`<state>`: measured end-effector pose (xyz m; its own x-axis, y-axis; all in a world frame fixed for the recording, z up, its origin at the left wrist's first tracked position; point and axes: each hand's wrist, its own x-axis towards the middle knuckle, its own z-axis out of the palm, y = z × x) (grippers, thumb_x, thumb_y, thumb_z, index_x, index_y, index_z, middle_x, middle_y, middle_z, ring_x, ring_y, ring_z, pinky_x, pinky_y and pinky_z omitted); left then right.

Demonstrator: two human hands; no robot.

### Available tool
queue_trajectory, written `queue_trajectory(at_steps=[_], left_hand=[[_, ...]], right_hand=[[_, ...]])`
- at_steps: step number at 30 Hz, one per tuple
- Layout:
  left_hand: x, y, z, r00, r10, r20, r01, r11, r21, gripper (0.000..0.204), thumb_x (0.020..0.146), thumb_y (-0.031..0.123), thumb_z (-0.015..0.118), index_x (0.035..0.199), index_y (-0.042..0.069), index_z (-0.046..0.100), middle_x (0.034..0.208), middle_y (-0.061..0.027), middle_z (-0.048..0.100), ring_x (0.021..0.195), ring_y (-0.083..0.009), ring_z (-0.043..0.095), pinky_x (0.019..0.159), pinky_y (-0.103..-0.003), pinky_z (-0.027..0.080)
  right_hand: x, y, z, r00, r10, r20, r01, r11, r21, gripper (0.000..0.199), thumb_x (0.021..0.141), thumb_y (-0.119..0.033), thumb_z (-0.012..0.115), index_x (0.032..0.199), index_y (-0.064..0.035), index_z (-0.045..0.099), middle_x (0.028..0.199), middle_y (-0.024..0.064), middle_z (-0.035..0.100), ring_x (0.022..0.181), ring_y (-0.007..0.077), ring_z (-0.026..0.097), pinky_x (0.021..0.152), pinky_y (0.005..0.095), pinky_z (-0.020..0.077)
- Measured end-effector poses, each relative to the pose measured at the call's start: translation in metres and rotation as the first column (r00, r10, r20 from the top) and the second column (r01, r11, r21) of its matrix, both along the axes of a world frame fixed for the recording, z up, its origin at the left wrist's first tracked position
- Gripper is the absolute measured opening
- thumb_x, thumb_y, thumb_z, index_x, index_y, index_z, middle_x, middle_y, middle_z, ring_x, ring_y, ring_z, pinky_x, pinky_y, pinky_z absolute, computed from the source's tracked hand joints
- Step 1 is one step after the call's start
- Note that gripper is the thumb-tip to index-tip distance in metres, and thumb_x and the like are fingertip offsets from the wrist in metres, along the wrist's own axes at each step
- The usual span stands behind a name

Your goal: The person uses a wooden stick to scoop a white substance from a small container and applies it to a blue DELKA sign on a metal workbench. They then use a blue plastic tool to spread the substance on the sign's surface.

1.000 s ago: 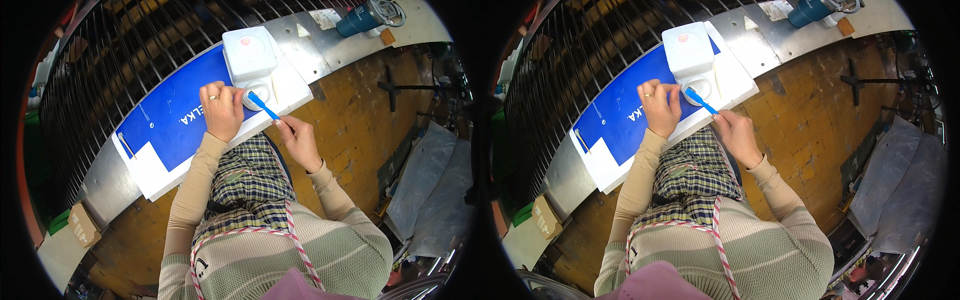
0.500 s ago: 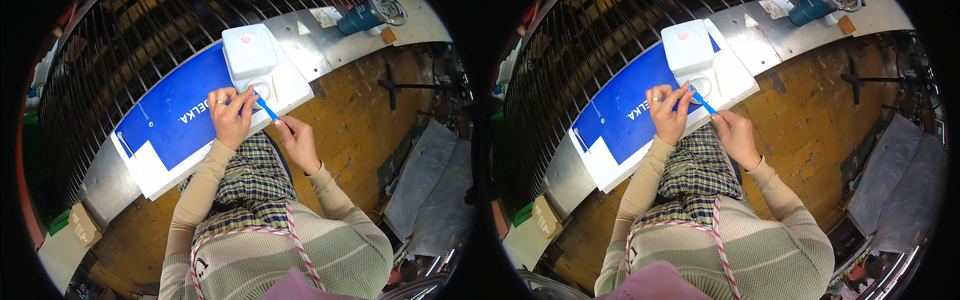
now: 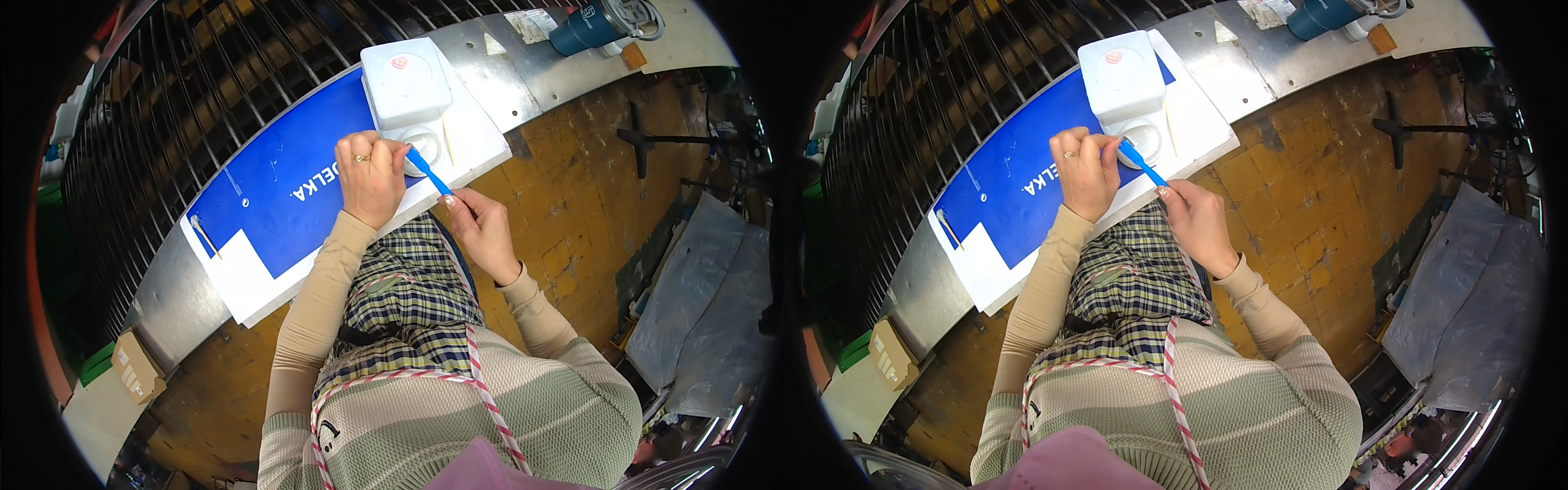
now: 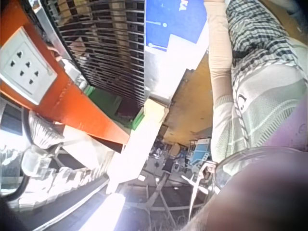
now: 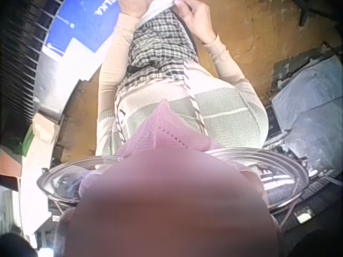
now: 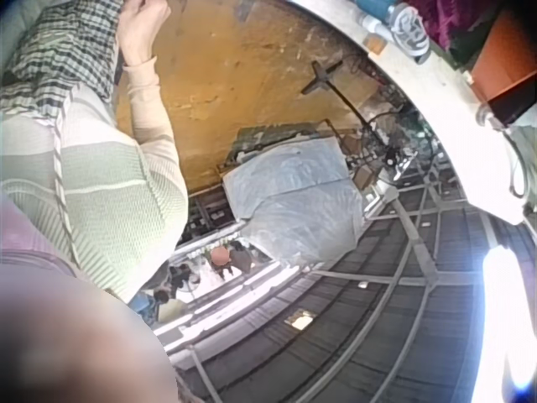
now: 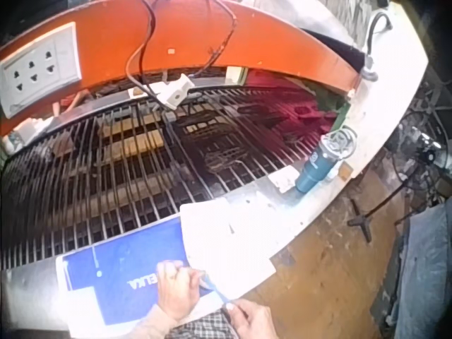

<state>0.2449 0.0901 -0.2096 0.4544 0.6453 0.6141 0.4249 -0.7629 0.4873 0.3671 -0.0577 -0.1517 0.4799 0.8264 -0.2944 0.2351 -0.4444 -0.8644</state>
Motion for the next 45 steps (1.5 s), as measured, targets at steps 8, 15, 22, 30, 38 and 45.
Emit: queue_trajectory(at_steps=[8, 15, 22, 30, 38, 45], left_hand=[[-0.016, 0.013, 0.014, 0.997, 0.051, 0.066, -0.043, 0.993, -0.114, 0.008, 0.083, 0.016, 0.078, 0.088, 0.011, 0.073, 0.088, -0.0059, 0.054, 0.09, -0.0271, 0.049, 0.081, -0.039, 0.04], [-0.007, -0.012, 0.021, 0.995, 0.002, 0.097, 0.015, 0.985, -0.173, 0.022, 0.077, 0.02, 0.083, 0.099, 0.015, 0.08, 0.083, -0.0019, 0.053, 0.085, -0.021, 0.047, 0.078, -0.035, 0.038], [-0.002, -0.008, 0.014, 1.0, -0.029, 0.008, 0.029, 1.0, 0.002, 0.015, 0.079, 0.01, 0.081, 0.091, 0.009, 0.072, 0.09, -0.0062, 0.055, 0.089, -0.0266, 0.05, 0.079, -0.038, 0.042], [0.0, 0.005, 0.006, 0.997, -0.065, -0.034, 0.067, 0.996, 0.062, 0.017, 0.082, 0.009, 0.076, 0.093, 0.006, 0.063, 0.1, -0.0113, 0.053, 0.097, -0.0318, 0.049, 0.084, -0.041, 0.042], [0.004, 0.005, 0.002, 0.999, -0.003, -0.036, 0.003, 1.0, 0.015, 0.018, 0.082, 0.012, 0.075, 0.094, 0.009, 0.062, 0.101, -0.0099, 0.054, 0.098, -0.0307, 0.05, 0.087, -0.044, 0.042], [0.004, 0.004, 0.001, 0.999, 0.045, -0.022, -0.045, 0.999, -0.015, 0.017, 0.083, 0.011, 0.074, 0.094, 0.008, 0.062, 0.1, -0.0107, 0.054, 0.097, -0.0315, 0.05, 0.087, -0.044, 0.041]], right_hand=[[0.008, -0.004, 0.0, 0.991, 0.006, 0.13, -0.005, 1.0, -0.008, 0.02, 0.098, -0.014, 0.063, 0.099, 0.0036, 0.072, 0.057, 0.0081, 0.057, 0.05, 0.0124, 0.053, 0.05, 0.0299, 0.0407], [-0.001, 0.003, 0.006, 1.0, -0.024, 0.01, 0.025, 0.999, -0.036, 0.02, 0.098, -0.013, 0.062, 0.098, 0.0053, 0.071, 0.057, 0.0056, 0.056, 0.051, 0.0099, 0.05, 0.05, 0.0288, 0.0406], [-0.01, -0.001, 0.009, 0.993, -0.052, -0.108, 0.049, 0.998, -0.028, 0.022, 0.1, -0.015, 0.06, 0.098, 0.0042, 0.071, 0.059, 0.0013, 0.056, 0.053, 0.0067, 0.049, 0.05, 0.0264, 0.0397], [-0.007, 0.002, 0.01, 0.991, -0.043, -0.13, 0.036, 0.998, -0.052, 0.022, 0.1, -0.015, 0.059, 0.098, 0.0044, 0.071, 0.059, 0.0, 0.055, 0.054, 0.0055, 0.048, 0.05, 0.0251, 0.039], [-0.007, 0.002, 0.013, 0.994, -0.039, -0.106, 0.034, 0.998, -0.053, 0.022, 0.1, -0.015, 0.059, 0.099, 0.0034, 0.071, 0.059, 0.0003, 0.056, 0.053, 0.0056, 0.049, 0.05, 0.0251, 0.0392], [-0.006, 0.001, 0.014, 0.996, -0.022, -0.082, 0.019, 0.999, -0.043, 0.021, 0.1, -0.015, 0.06, 0.1, 0.0033, 0.071, 0.059, 0.0007, 0.056, 0.053, 0.0061, 0.049, 0.05, 0.0255, 0.0398]])
